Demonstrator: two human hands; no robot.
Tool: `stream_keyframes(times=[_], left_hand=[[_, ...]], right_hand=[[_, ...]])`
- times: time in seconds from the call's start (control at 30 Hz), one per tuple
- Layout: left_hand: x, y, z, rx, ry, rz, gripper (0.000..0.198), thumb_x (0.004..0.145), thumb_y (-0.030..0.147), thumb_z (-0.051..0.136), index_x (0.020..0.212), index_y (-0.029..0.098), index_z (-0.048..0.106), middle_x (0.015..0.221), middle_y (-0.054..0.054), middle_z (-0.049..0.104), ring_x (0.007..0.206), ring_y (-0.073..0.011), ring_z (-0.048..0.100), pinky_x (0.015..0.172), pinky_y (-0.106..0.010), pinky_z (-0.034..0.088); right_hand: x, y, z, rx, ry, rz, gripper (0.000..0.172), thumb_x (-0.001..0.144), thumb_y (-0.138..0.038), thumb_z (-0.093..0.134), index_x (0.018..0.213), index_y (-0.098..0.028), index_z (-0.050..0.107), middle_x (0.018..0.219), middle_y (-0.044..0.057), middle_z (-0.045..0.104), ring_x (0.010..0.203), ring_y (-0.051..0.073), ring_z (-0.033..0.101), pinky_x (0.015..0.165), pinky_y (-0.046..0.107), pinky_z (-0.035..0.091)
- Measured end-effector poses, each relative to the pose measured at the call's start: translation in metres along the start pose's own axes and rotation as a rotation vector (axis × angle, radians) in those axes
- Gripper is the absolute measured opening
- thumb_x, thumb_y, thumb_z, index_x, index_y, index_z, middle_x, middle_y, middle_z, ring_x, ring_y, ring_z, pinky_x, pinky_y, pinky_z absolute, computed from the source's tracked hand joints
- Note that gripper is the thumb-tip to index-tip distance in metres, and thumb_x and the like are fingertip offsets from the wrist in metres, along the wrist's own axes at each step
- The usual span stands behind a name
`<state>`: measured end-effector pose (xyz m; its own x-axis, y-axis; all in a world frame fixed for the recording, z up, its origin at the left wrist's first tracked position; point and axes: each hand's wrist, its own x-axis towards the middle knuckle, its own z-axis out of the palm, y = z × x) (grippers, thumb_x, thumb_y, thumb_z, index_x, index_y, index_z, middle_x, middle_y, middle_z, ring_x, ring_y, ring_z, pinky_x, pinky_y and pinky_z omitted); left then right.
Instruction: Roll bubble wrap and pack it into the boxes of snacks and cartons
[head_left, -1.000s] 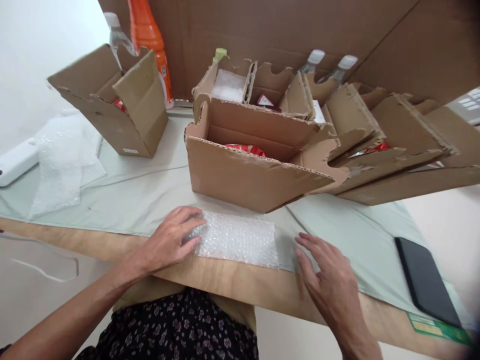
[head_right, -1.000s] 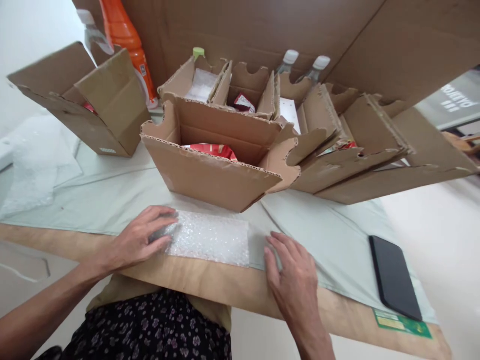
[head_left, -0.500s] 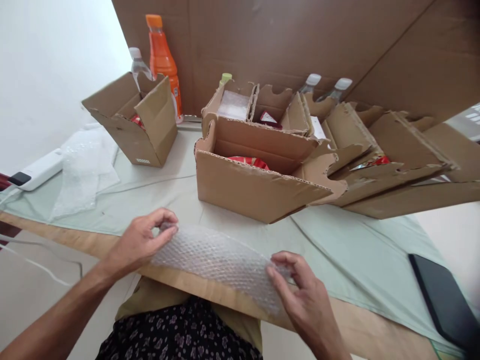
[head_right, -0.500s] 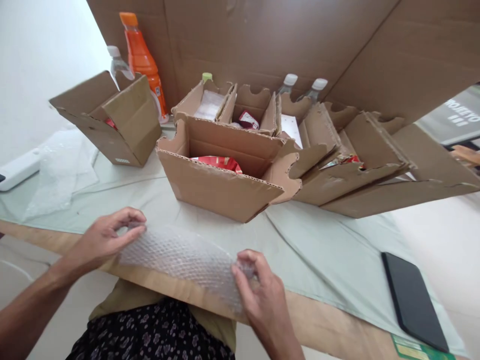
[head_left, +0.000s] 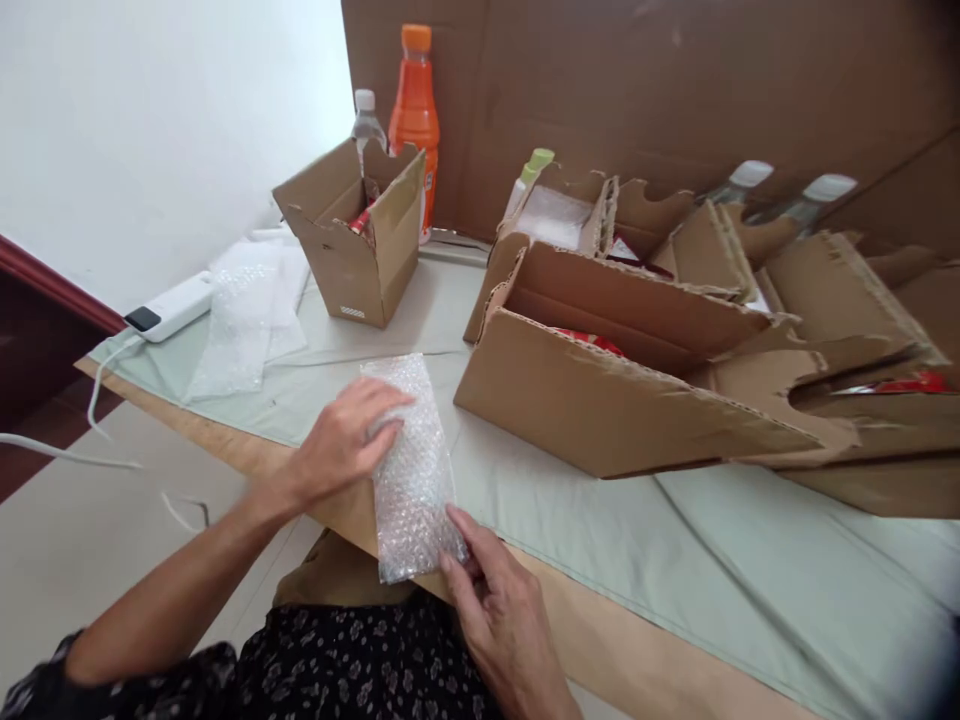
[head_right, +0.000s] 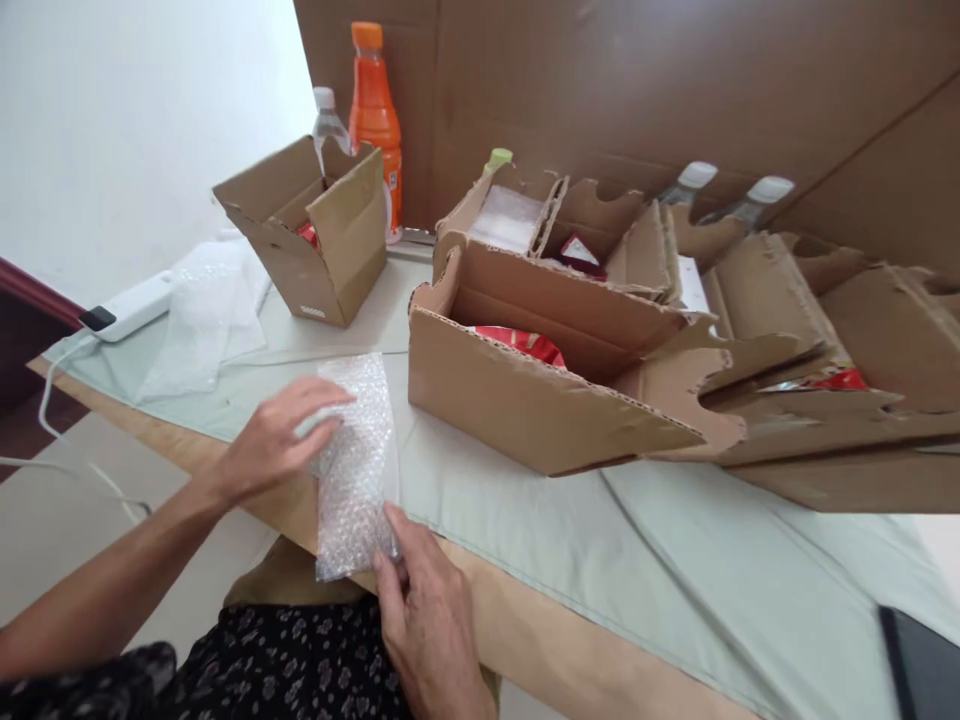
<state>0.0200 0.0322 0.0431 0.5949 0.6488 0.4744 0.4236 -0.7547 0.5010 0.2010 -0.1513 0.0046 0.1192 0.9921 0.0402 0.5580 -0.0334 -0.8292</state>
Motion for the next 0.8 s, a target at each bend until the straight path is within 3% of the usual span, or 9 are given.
stream_keyframes(times=[0.1, 0.17, 0.3, 0.37, 0.4, 0.47, 0.57, 0.67, 0.8], left_hand=[[-0.054, 0.018, -0.003, -0.189, -0.062, -0.044, 0.029, 0.095, 0.01, 0.057, 0.12, 0.02, 0.068, 0.11, -0.01, 0.074, 0.115, -0.0261, 0.066, 0.1, -0.045, 0.056], [-0.079, 0.027, -0.005, -0.307, -0.123, -0.082, 0.036, 0.095, 0.021, 0.062, 0.13, 0.022, 0.064, 0.119, -0.012, 0.073, 0.125, -0.0304, 0.063, 0.105, -0.052, 0.054], [-0.1, 0.035, -0.005, -0.383, -0.287, -0.06, 0.084, 0.084, 0.063, 0.074, 0.151, 0.021, 0.047, 0.143, -0.02, 0.062, 0.142, -0.04, 0.051, 0.117, -0.065, 0.041], [-0.106, 0.036, -0.002, -0.319, -0.318, 0.014, 0.106, 0.075, 0.069, 0.08, 0.158, 0.019, 0.037, 0.152, -0.024, 0.055, 0.147, -0.0428, 0.045, 0.121, -0.069, 0.032], [-0.108, 0.036, 0.001, -0.282, -0.306, 0.053, 0.108, 0.075, 0.064, 0.083, 0.159, 0.018, 0.034, 0.153, -0.025, 0.053, 0.147, -0.0429, 0.044, 0.122, -0.07, 0.029], [-0.111, 0.035, 0.008, -0.218, -0.215, 0.088, 0.091, 0.084, 0.042, 0.081, 0.158, 0.017, 0.035, 0.15, -0.024, 0.057, 0.145, -0.0394, 0.048, 0.122, -0.068, 0.032], [-0.111, 0.034, 0.019, -0.224, 0.018, 0.026, 0.054, 0.091, 0.007, 0.061, 0.143, 0.02, 0.054, 0.126, -0.015, 0.074, 0.125, -0.0278, 0.067, 0.112, -0.052, 0.05], [-0.106, 0.034, 0.022, -0.33, 0.173, -0.105, 0.036, 0.092, 0.002, 0.056, 0.119, 0.022, 0.067, 0.103, -0.007, 0.08, 0.099, -0.0202, 0.075, 0.091, -0.036, 0.06], [-0.097, 0.037, 0.017, -0.37, 0.177, -0.202, 0.027, 0.09, 0.003, 0.058, 0.106, 0.02, 0.072, 0.089, -0.002, 0.079, 0.082, -0.0153, 0.074, 0.075, -0.024, 0.059]], right_hand=[[0.006, -0.003, -0.007, 0.059, -0.045, -0.033, 0.03, 0.099, -0.025, 0.053, 0.12, -0.025, 0.074, 0.111, 0.008, 0.078, 0.099, 0.023, 0.075, 0.086, 0.033, 0.061], [0.009, -0.005, -0.01, 0.118, -0.059, -0.014, 0.025, 0.098, -0.026, 0.056, 0.112, -0.026, 0.077, 0.107, 0.007, 0.078, 0.097, 0.023, 0.075, 0.085, 0.032, 0.06], [0.009, -0.01, -0.01, 0.376, -0.107, 0.189, 0.02, 0.097, -0.039, 0.062, 0.099, -0.025, 0.076, 0.087, 0.005, 0.076, 0.078, 0.021, 0.072, 0.072, 0.03, 0.057], [0.006, -0.014, -0.009, 0.567, -0.119, 0.339, 0.026, 0.095, -0.048, 0.066, 0.1, -0.024, 0.075, 0.074, 0.003, 0.073, 0.069, 0.019, 0.068, 0.067, 0.029, 0.054], [0.005, -0.016, -0.007, 0.653, -0.111, 0.395, 0.03, 0.093, -0.052, 0.069, 0.101, -0.023, 0.074, 0.07, 0.003, 0.072, 0.067, 0.019, 0.067, 0.066, 0.029, 0.053], [0.003, -0.019, -0.005, 0.771, -0.081, 0.445, 0.035, 0.09, -0.055, 0.072, 0.102, -0.022, 0.073, 0.071, 0.004, 0.072, 0.068, 0.019, 0.066, 0.067, 0.029, 0.052], [-0.001, -0.022, -0.005, 0.842, -0.084, 0.42, 0.041, 0.088, -0.057, 0.073, 0.108, -0.022, 0.072, 0.08, 0.007, 0.074, 0.072, 0.019, 0.067, 0.069, 0.031, 0.053], [-0.006, -0.019, -0.015, 0.759, -0.068, 0.359, 0.051, 0.089, -0.054, 0.072, 0.13, -0.025, 0.064, 0.091, 0.007, 0.074, 0.074, 0.019, 0.068, 0.07, 0.032, 0.055], [-0.003, -0.01, -0.032, 0.279, 0.046, 0.183, 0.044, 0.094, -0.04, 0.069, 0.137, -0.031, 0.06, 0.114, 0.007, 0.074, 0.095, 0.02, 0.07, 0.087, 0.034, 0.058]])
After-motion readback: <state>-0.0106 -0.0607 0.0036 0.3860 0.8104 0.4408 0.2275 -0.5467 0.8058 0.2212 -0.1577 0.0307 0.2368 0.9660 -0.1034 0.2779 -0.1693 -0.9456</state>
